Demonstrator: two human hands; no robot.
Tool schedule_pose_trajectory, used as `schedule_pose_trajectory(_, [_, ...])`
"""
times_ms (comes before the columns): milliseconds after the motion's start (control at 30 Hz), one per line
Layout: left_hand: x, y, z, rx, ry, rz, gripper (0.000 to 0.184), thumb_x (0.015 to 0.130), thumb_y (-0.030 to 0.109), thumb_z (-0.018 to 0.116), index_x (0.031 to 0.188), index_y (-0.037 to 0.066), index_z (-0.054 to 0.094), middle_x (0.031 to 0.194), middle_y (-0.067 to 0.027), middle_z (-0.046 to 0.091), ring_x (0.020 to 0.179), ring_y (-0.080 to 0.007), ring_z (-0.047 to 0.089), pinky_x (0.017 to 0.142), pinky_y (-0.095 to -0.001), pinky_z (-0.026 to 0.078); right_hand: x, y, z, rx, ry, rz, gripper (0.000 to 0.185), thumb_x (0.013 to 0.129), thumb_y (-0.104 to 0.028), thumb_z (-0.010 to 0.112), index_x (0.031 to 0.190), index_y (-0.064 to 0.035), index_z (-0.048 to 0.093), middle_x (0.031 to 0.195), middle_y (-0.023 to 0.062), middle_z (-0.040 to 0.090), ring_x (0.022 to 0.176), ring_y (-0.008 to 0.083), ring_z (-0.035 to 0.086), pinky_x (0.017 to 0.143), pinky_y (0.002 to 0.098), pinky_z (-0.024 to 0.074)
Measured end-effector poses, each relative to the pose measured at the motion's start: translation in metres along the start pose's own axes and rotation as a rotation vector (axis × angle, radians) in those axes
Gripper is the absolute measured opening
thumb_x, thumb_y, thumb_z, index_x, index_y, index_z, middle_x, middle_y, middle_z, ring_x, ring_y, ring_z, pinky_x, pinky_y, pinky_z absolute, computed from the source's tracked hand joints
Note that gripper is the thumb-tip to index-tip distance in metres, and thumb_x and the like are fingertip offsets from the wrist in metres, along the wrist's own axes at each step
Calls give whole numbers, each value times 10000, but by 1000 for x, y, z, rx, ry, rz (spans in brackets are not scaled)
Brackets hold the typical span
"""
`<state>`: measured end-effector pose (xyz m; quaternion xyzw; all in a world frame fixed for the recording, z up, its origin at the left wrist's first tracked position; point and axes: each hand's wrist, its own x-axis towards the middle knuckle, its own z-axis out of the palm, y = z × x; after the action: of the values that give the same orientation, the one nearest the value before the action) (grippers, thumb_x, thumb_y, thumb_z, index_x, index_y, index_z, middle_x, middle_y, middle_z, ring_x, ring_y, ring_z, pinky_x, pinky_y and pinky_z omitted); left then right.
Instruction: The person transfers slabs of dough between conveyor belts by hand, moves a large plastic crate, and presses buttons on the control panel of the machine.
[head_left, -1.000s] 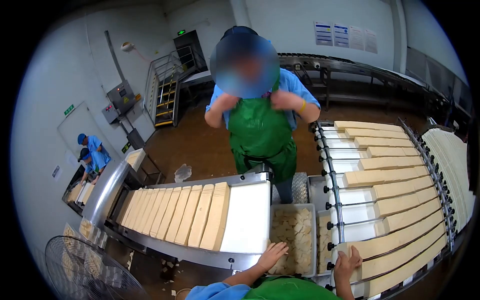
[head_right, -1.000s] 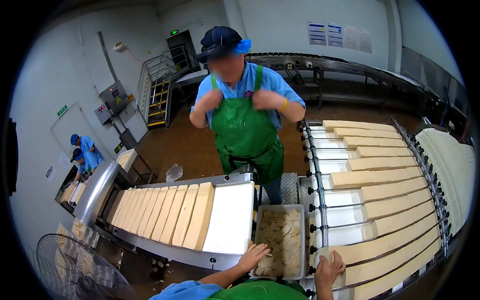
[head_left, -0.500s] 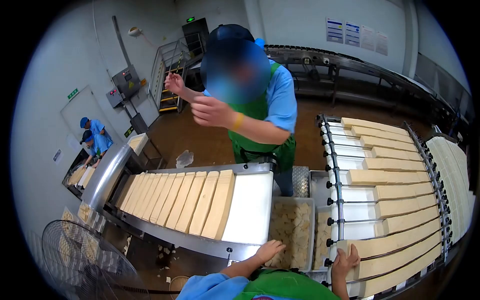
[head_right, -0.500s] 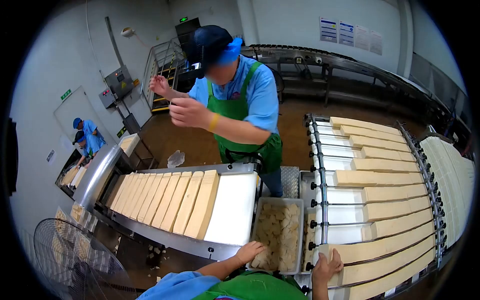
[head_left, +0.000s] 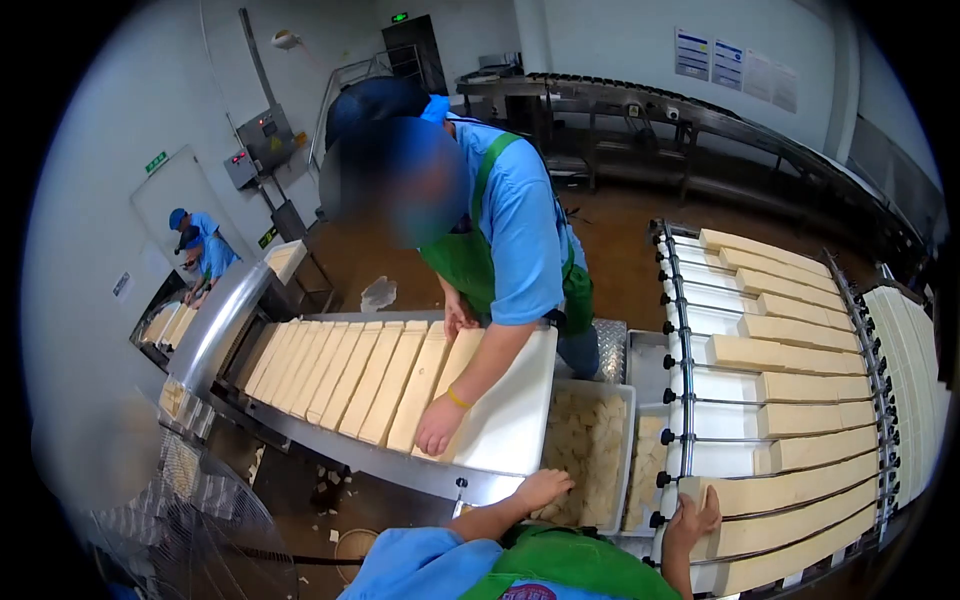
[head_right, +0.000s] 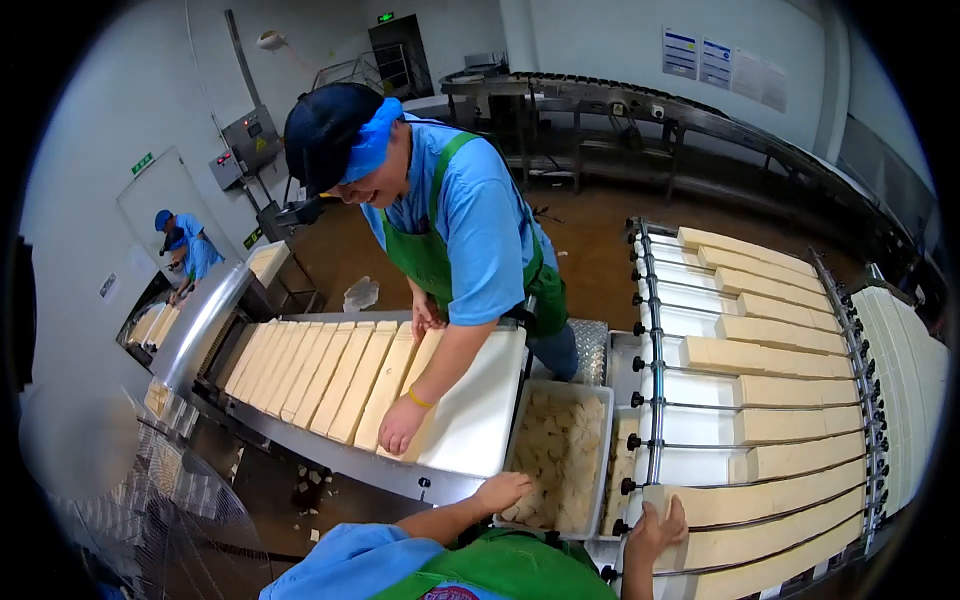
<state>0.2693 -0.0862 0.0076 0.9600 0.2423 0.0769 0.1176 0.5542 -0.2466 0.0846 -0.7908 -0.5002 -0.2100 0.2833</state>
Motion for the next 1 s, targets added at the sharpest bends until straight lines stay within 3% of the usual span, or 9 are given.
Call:
schedule_pose_trajectory(100, [8,-7,1,-59,57,20,270,769,95,552,1035,98,596,975,-69,536,905,-259,567,775,-357,474,-1,5,10,-8,30,16,122,771,-60,646,873,-109,691,1293,204,470,1230,338,412,1000,520,234])
schedule_pose_trajectory(200, [6,-1,6,-126,122,-10,171,845,145,500,995,112,573,929,-95,537,821,-295,595,704,-401,493,-4,10,8,27,84,11,118,757,-56,648,822,-132,713,1264,198,499,1192,327,440,970,487,247])
schedule_pose_trajectory(267, [12,8,-18,-127,-32,-76,149,843,154,513,969,115,583,913,-95,558,844,-299,608,693,-418,497,2,12,5,61,132,-25,136,730,-58,654,802,-148,726,1239,185,521,1152,309,461,932,455,258])
schedule_pose_trajectory(333, [10,3,4,-169,75,-78,156,828,196,564,972,141,584,896,-79,563,822,-304,610,677,-427,499,11,5,-10,46,87,-21,152,723,-76,641,809,-164,730,1223,164,534,1128,290,473,926,441,248])
schedule_pose_trajectory(367, [10,1,9,-115,30,-108,142,822,210,577,951,153,585,881,-74,564,802,-305,613,665,-430,500,6,9,-6,72,71,1,156,723,-89,634,819,-170,728,1221,151,533,1131,282,471,933,448,242])
schedule_pose_trajectory(500, [14,6,-3,-136,120,-45,79,794,177,601,821,107,577,828,-94,558,726,-321,592,618,-447,485,4,6,-6,88,2,56,190,746,-116,612,902,-178,702,1236,103,516,1164,264,447,946,458,235])
schedule_pose_trajectory(733, [11,-10,16,-119,119,-57,166,809,120,584,958,130,657,881,-103,592,752,-334,604,639,-436,495,10,5,-7,46,88,56,153,750,-146,630,897,-170,666,1265,81,500,1179,251,433,953,446,257])
schedule_pose_trajectory(800, [7,-27,26,-276,5,61,254,896,142,518,1103,17,594,1053,-218,567,970,-387,539,853,-438,453,12,2,-9,33,132,93,200,737,-142,648,923,-210,679,1269,84,505,1161,253,454,951,433,270])
schedule_pose_trajectory(1000, [6,-24,24,-285,-6,-28,242,896,132,512,1089,10,595,1037,-218,564,941,-405,539,818,-439,460,15,-2,-18,-42,41,78,185,767,-225,660,951,-209,674,1342,73,478,1188,229,447,949,433,264])
